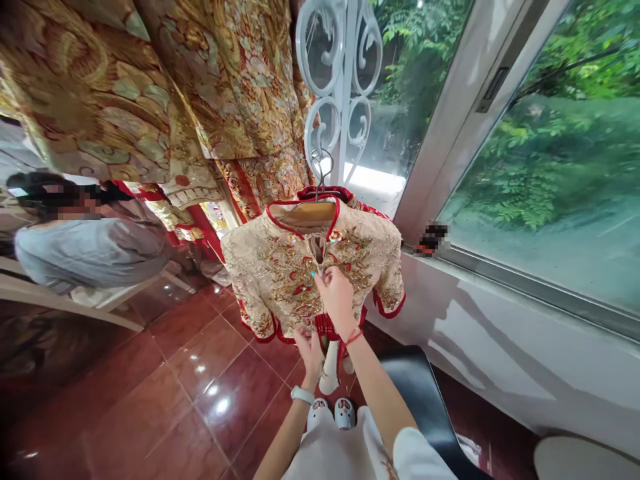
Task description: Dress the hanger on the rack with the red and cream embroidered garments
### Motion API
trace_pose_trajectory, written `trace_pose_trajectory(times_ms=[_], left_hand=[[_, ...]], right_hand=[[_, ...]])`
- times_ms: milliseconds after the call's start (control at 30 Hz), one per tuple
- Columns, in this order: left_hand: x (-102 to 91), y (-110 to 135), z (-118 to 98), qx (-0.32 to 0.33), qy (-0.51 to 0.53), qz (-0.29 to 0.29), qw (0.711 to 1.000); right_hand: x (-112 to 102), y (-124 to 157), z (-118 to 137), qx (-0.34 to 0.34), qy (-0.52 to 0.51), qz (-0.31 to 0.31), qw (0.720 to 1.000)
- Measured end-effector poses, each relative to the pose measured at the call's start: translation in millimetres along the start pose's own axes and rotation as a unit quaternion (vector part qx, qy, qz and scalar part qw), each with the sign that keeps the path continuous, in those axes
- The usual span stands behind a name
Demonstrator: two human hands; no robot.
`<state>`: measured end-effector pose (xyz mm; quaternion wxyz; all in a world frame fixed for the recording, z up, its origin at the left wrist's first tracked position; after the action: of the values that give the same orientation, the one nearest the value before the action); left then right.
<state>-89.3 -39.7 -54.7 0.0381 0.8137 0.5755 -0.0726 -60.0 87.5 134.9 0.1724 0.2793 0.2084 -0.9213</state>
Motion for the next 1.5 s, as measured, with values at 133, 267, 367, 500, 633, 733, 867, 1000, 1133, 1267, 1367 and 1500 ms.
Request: trace_pose_trajectory(times_ms=[133, 267, 367, 500, 633, 733, 867, 1000, 1133, 1267, 1367, 1500], left_hand=[[17.8, -17, -61, 0.142, -0.025, 0.07, 0.987], [18.8, -42, -109, 0.227, -0.113, 0.087, 0.964], [21.7, -53, -127, 0.211, -0.189, 0.085, 0.955], [25.3, -58, -139, 0.169, -0.295, 0.067, 0.938], [24.0, -57, -148, 0.175, -0.362, 0.081, 0.912], [22.8, -60, -153, 0.198, -0.381, 0.099, 0.898], [27.3, -65, -155, 0.251, -0.36, 0.125, 0.89], [32.3, -67, -151, 0.289, -0.327, 0.137, 0.889], [31.2, -67, -149, 0.332, -0.283, 0.129, 0.89], [27.7, -64, -149, 0.348, -0.259, 0.116, 0.893], [26.1, -60, -147, 0.344, -0.254, 0.11, 0.897], [27.2, -57, -146, 0.318, -0.247, 0.109, 0.909]], right_hand=[[7, -18, 13, -0.023, 0.054, -0.014, 0.998], [8, -17, 8, -0.026, -0.024, 0.016, 0.999], [2, -13, 8, 0.011, -0.119, 0.084, 0.989], [-8, -3, 12, 0.054, -0.247, 0.242, 0.937], [-15, 9, 11, 0.071, -0.271, 0.278, 0.919], [-14, 16, 10, 0.082, -0.278, 0.278, 0.916], [-12, 17, 13, 0.116, -0.322, 0.263, 0.902], [-14, 3, 24, 0.133, -0.391, 0.207, 0.887], [-19, -19, 44, 0.135, -0.411, 0.18, 0.883], [-30, -38, 69, 0.134, -0.412, 0.165, 0.886], [-40, -52, 86, 0.13, -0.417, 0.145, 0.888], [-44, -70, 106, 0.132, -0.415, 0.114, 0.893]])
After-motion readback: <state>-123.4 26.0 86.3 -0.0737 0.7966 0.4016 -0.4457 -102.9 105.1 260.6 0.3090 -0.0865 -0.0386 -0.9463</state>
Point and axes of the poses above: each hand's wrist, its own y-axis away from the middle knuckle, its own x-axis out of the palm, z = x × y, the point moved 3 cm from there along -y, towards the middle knuckle, and after that the axes turned 6 degrees about y, right-handed, at the moved point
